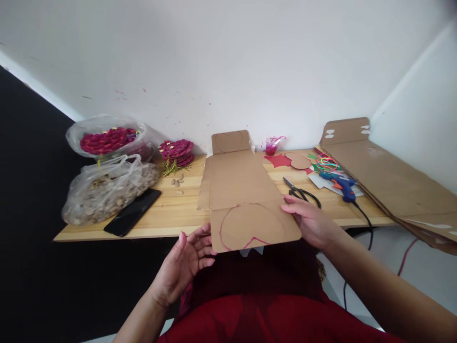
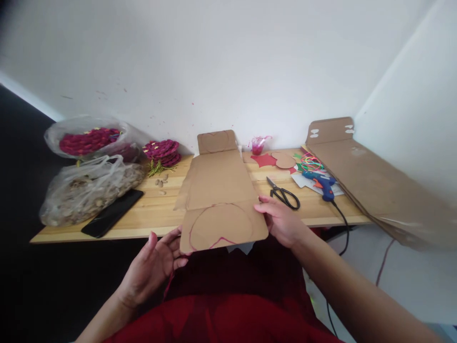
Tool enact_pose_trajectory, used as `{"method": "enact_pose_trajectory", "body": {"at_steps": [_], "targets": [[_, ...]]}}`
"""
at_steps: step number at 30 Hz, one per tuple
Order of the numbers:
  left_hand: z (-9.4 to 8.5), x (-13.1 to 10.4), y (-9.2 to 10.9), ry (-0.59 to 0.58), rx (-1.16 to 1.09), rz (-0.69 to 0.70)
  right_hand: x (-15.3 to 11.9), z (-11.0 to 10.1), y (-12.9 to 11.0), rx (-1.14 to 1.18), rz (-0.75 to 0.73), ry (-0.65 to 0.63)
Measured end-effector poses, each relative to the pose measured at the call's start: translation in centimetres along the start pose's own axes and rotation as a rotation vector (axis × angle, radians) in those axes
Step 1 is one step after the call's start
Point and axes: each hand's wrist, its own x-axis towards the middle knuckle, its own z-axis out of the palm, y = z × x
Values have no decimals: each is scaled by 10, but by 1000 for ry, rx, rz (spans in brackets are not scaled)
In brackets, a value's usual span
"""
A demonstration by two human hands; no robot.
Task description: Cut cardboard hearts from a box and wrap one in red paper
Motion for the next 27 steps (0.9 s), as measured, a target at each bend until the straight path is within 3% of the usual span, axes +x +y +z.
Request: {"method": "enact_pose_trajectory", "body": {"at_steps": [7,18,23,27], "targets": [[11,25,30,64,72,-34,-2,-31,-20,-84,6,26],[47,84,48,243,154,27,-13,-70,-47,-240,-115,-176],[54,104,61,242,120,102,-14,-90,-70,-376,-170,-250],[57,117,79,198,54,158,-18,-105,-83,-506,-157,-168]]}}
